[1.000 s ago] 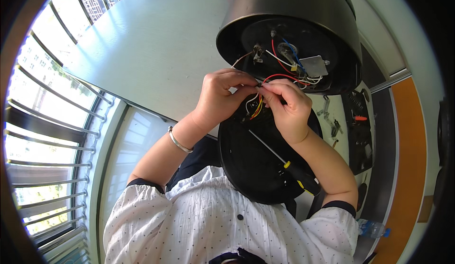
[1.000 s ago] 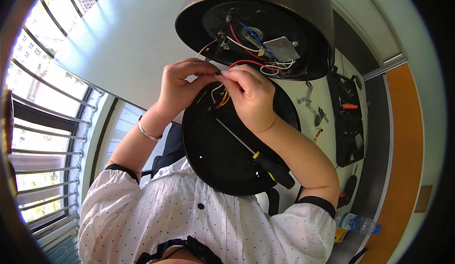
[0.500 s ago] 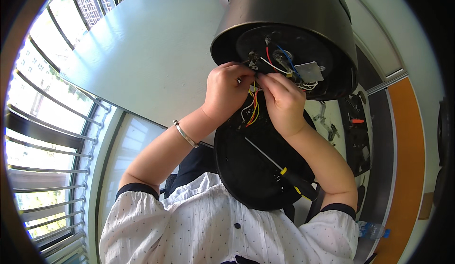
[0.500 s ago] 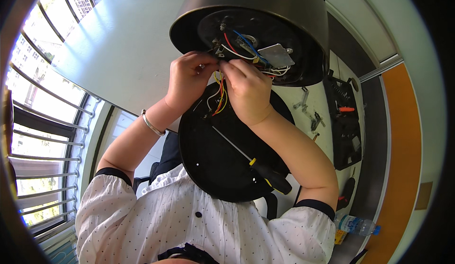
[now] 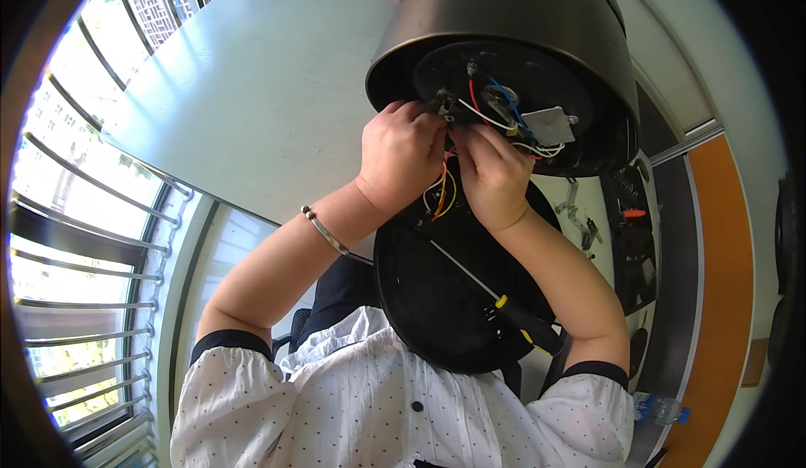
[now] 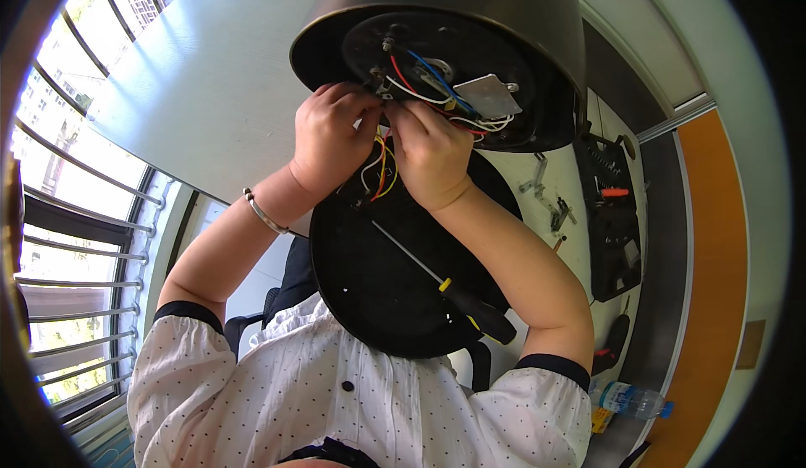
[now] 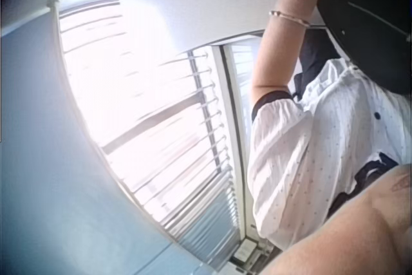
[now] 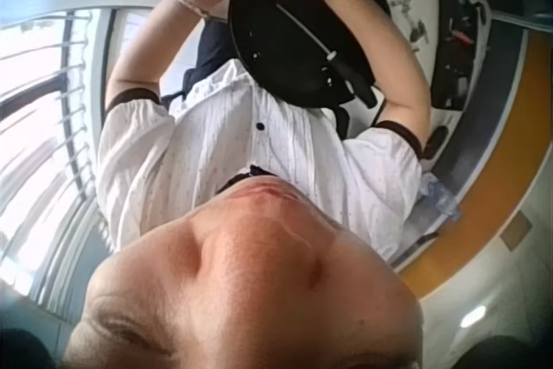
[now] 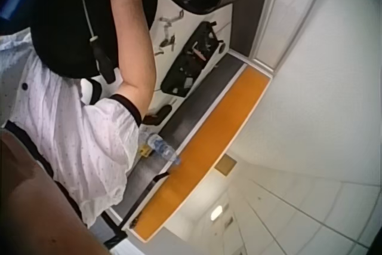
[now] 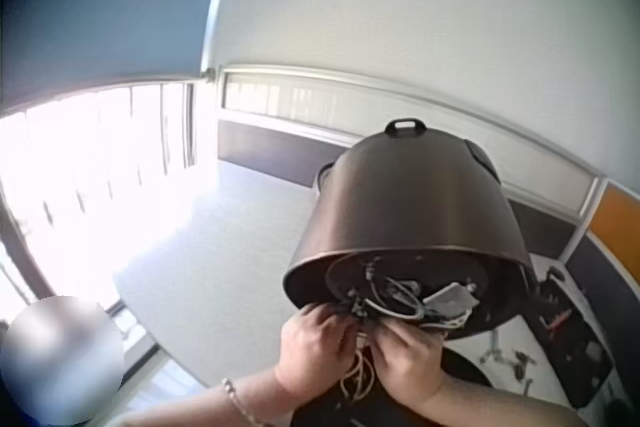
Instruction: The person works on the internal wiring of a black cylindrical device, using a screwdriver to tighten connections and adjusting wires by hand. The task involves careful manipulation of small components inside the device's housing.
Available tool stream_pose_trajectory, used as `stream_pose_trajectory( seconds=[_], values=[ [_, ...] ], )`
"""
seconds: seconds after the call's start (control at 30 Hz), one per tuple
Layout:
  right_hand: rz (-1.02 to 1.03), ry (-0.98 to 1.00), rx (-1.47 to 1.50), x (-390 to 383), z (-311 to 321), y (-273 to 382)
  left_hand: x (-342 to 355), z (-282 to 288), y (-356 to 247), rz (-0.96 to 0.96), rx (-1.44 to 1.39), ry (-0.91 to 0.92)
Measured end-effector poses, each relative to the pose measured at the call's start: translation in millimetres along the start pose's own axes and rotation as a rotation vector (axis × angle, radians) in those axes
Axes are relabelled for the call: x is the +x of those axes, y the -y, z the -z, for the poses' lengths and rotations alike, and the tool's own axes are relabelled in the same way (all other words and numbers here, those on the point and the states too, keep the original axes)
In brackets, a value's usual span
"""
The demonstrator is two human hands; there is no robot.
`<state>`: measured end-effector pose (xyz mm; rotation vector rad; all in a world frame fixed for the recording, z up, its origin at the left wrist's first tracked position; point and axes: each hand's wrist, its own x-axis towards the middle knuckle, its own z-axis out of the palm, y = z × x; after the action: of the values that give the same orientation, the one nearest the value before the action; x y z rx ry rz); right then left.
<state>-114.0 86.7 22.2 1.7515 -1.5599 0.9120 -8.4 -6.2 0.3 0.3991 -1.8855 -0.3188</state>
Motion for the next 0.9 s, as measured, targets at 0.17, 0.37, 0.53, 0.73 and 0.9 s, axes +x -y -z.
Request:
stream_pose_trajectory(
  seconds=[0.17,0.37,0.53,0.73,0.9],
  values=[
    [0.046,-0.018,-0.068,0.0,-0.9,-2.9,4.3,2.6,0.0,-0.051,0.07,0.095],
    [0.036,-0.007,-0.11,-1.1,-3.1,-2.5,6.4,5.4,-1.4,-0.09,0.127,0.149],
    [0.044,-0.006,-0.1,-2.0,-5.5,-4.8,5.3,3.6,-2.5,-0.033,0.135,0.177],
    [0.027,0.016,-0.078,-2.9,-4.6,-5.6,5.1,3.8,-2.9,-0.018,0.121,0.181],
    [0.03,-0.013,-0.056,-1.7,-9.0,-5.9,3.6,2.1,-3.7,0.039,0.13,0.154]
  ],
)
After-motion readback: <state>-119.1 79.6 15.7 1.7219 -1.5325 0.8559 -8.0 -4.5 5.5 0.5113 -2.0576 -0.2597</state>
